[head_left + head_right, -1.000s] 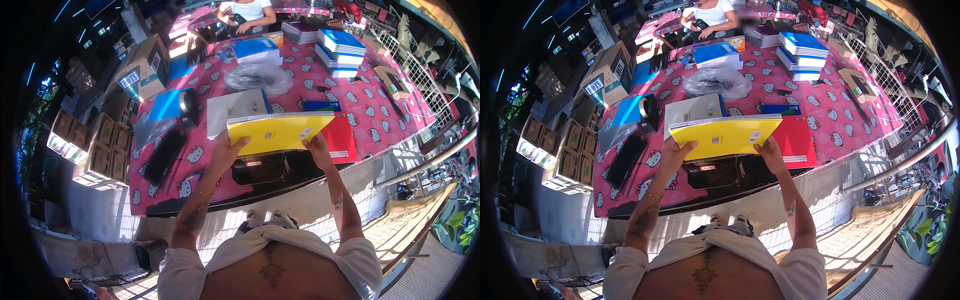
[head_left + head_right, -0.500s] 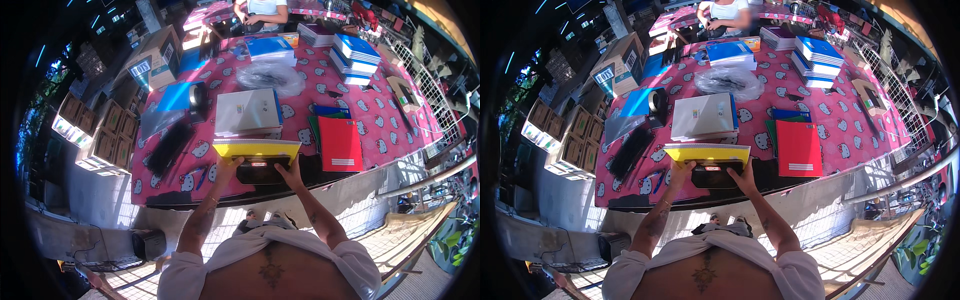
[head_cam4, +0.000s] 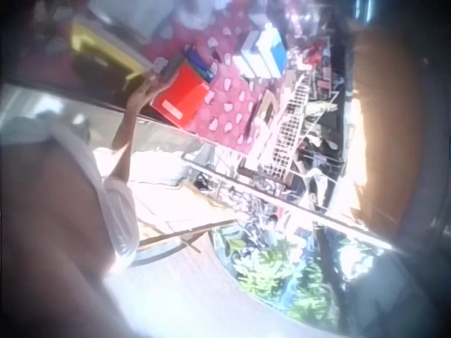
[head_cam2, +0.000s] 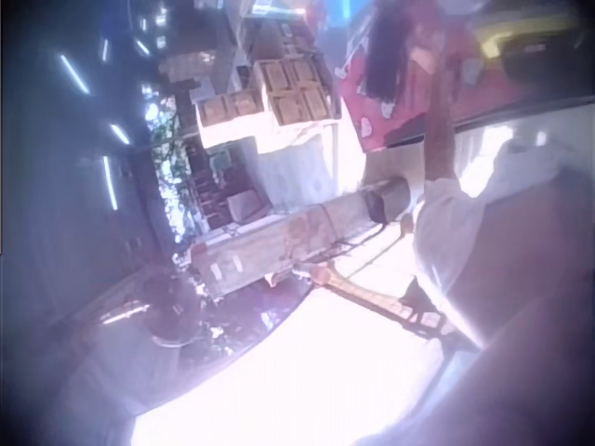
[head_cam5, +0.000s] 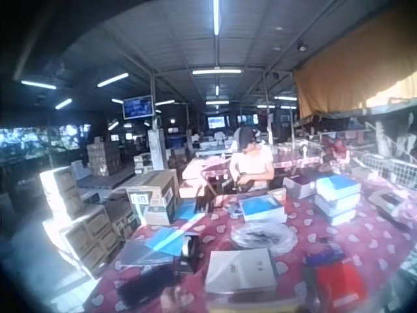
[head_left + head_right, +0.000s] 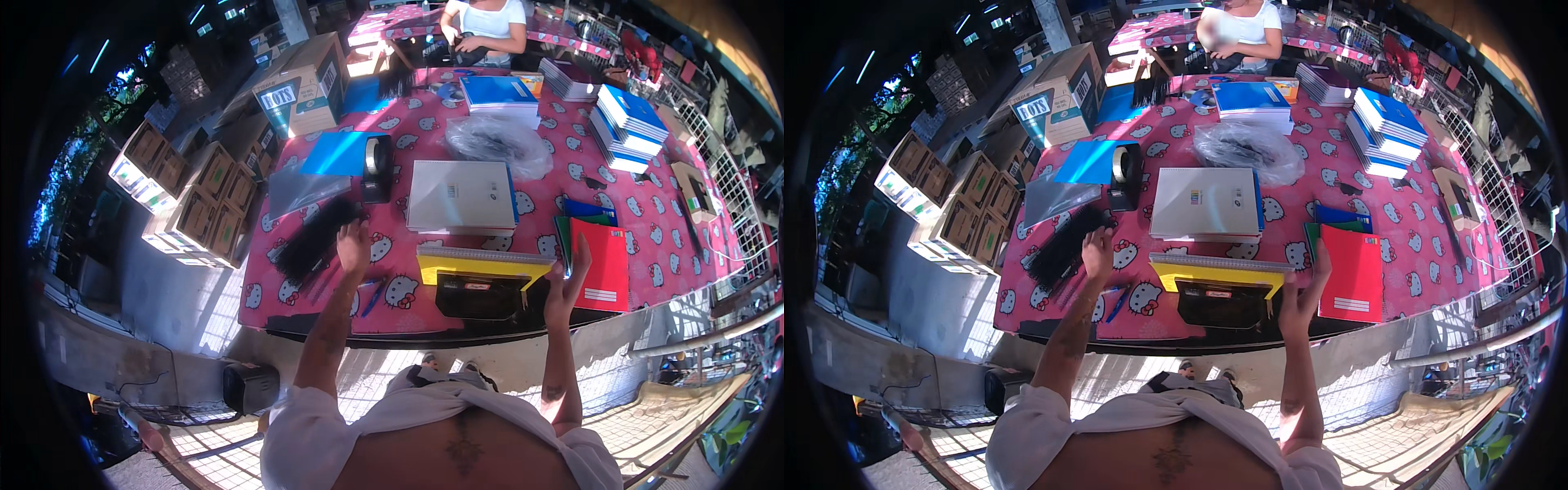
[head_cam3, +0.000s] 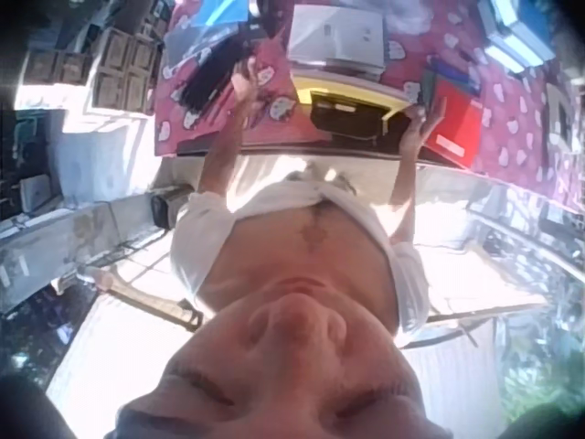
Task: The person places notebooks into cardboard boxes, arranges the boxes on a pallet, and then tapes labels onto individual notebooks on a table.
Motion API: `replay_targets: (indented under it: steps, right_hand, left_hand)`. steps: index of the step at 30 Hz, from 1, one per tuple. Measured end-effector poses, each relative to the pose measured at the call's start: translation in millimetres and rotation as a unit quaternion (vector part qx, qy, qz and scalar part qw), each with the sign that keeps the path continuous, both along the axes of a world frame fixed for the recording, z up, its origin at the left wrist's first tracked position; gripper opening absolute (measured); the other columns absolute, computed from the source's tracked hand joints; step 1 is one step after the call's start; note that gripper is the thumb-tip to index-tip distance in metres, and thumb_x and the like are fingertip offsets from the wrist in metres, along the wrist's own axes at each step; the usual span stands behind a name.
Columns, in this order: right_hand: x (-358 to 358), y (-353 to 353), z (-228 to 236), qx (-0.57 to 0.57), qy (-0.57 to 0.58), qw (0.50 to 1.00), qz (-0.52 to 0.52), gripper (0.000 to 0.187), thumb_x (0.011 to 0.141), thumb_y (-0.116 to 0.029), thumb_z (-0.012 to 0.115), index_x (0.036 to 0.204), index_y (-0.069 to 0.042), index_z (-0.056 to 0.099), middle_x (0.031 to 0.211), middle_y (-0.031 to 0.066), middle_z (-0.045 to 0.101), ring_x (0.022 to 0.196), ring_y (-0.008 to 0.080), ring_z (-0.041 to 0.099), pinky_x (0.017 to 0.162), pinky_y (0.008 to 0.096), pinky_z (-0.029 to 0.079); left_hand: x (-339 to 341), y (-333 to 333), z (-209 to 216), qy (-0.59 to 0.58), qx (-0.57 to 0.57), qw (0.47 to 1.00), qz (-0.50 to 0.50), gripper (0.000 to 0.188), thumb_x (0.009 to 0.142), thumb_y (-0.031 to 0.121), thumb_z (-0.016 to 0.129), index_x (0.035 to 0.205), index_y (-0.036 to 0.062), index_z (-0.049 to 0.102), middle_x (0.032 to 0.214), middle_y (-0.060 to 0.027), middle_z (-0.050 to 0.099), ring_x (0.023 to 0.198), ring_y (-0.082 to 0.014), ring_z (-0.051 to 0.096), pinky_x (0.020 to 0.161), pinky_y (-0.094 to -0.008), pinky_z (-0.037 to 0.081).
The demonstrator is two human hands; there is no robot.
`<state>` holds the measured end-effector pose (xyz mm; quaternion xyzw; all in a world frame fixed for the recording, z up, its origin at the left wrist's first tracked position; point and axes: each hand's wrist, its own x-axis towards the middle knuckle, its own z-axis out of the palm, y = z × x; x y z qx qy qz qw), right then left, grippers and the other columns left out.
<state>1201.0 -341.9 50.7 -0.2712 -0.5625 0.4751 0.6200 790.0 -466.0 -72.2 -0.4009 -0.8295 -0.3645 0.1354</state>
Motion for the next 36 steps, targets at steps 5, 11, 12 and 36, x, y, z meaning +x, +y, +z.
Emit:
replay_targets:
  steps: [5,11,12,36]
  right_hand:
    - [-100.3,-49.6,53.4,0.433,-0.406,0.804,0.035,0.039,0.082,-0.021,0.073,0.117,-0.007,0.063,0.123,0.0131,0.057,0.118,0.0317,0.055,0.099,0.0461,0.043]
    - [-134.5,-20.3,7.4,0.352,-0.434,0.827,0.059,0.016,0.083,-0.019,0.070,0.098,-0.010,0.068,0.087,0.0080,0.070,0.084,0.0283,0.068,0.078,0.0400,0.053]
    - [-135.2,-22.0,11.1,0.353,-0.436,0.826,0.049,0.012,0.084,-0.018,0.070,0.094,-0.010,0.068,0.080,0.0072,0.070,0.075,0.0284,0.068,0.073,0.0389,0.054]
    - [-139.9,-20.3,21.8,0.310,-0.432,0.841,0.101,0.016,0.082,-0.016,0.071,0.098,-0.014,0.071,0.086,0.0099,0.070,0.078,0.0333,0.068,0.068,0.0449,0.056]
  left_hand:
    - [-3.9,17.1,-10.6,0.052,-0.096,0.994,-0.033,0.024,0.090,0.010,0.059,0.114,0.0063,0.062,0.101,-0.0206,0.061,0.090,-0.0410,0.063,0.075,-0.0500,0.053]
    - [87.5,-18.0,108.1,-0.045,0.068,0.982,-0.173,0.018,0.094,0.010,0.060,0.110,0.0066,0.067,0.088,-0.0139,0.062,0.069,-0.0267,0.062,0.060,-0.0390,0.049]
    - [104.2,-27.2,121.3,-0.113,0.062,0.964,-0.231,0.016,0.093,0.009,0.062,0.107,0.0049,0.068,0.084,-0.0122,0.062,0.065,-0.0213,0.061,0.059,-0.0350,0.048]
    - [143.0,-19.9,110.0,-0.101,0.160,0.960,-0.205,0.016,0.084,0.002,0.072,0.101,0.0010,0.070,0.082,-0.0119,0.066,0.064,-0.0195,0.063,0.058,-0.0319,0.050]
